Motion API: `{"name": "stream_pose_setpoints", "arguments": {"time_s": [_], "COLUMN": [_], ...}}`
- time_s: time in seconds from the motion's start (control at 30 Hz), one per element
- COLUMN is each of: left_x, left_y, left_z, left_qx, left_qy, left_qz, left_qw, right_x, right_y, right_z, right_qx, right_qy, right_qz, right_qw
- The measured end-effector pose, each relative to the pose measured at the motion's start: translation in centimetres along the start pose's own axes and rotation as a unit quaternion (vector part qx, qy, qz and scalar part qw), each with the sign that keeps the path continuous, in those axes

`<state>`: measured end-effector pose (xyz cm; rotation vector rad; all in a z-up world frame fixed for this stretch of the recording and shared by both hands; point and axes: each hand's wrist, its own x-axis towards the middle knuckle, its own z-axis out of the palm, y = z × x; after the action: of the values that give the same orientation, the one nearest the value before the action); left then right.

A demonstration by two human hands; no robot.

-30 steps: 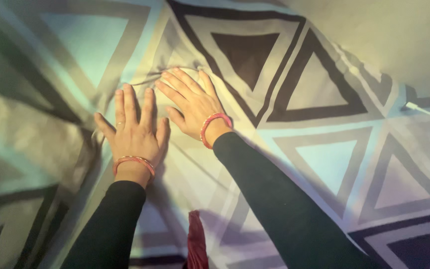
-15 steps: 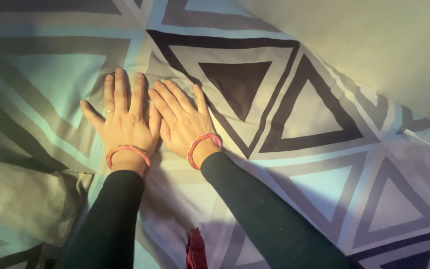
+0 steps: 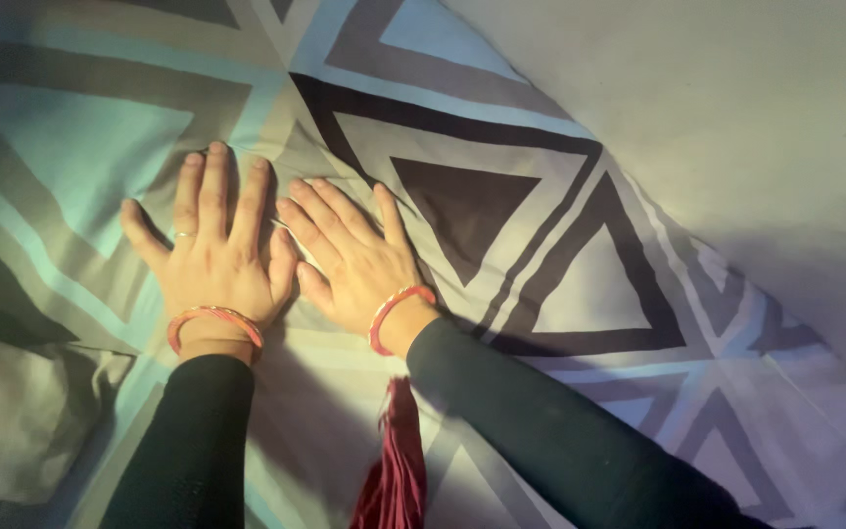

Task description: The person folds a large geometric-patterned bedsheet on a bed, repeatedly smoothing and aligning the fabric by hand. The person adjusts the sheet edges and corners, pressing down to flatten wrinkles throughout the process.

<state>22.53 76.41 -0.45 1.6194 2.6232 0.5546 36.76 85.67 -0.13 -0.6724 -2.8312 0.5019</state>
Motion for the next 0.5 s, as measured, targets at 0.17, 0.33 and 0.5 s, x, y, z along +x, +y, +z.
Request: {"name": "stream_pose_setpoints", "arguments": {"time_s": [0.17, 0.33, 0.5], "left_x": [0.1, -0.3, 0.0], "left_y": [0.1, 0.1, 0.2], "left_z": [0.0, -0.3, -0.2], "left_qx": [-0.003, 0.005, 0.001], "left_qy": [-0.008, -0.031, -0.035], "left_qz": [-0.011, -0.022, -0.024], "left_qw": [1.0, 0.999, 0.999], "right_x": [0.8, 2.4, 2.5], "right_y": [2.5, 5.5, 5.2], "right_z": [-0.8, -1.6, -1.6], "right_qx": [-0.044, -0.07, -0.073], "right_qy": [-0.012, -0.012, 0.022], "right_qz": [-0.004, 0.013, 0.035], "right_qw": [0.999, 0.997, 0.996]}}
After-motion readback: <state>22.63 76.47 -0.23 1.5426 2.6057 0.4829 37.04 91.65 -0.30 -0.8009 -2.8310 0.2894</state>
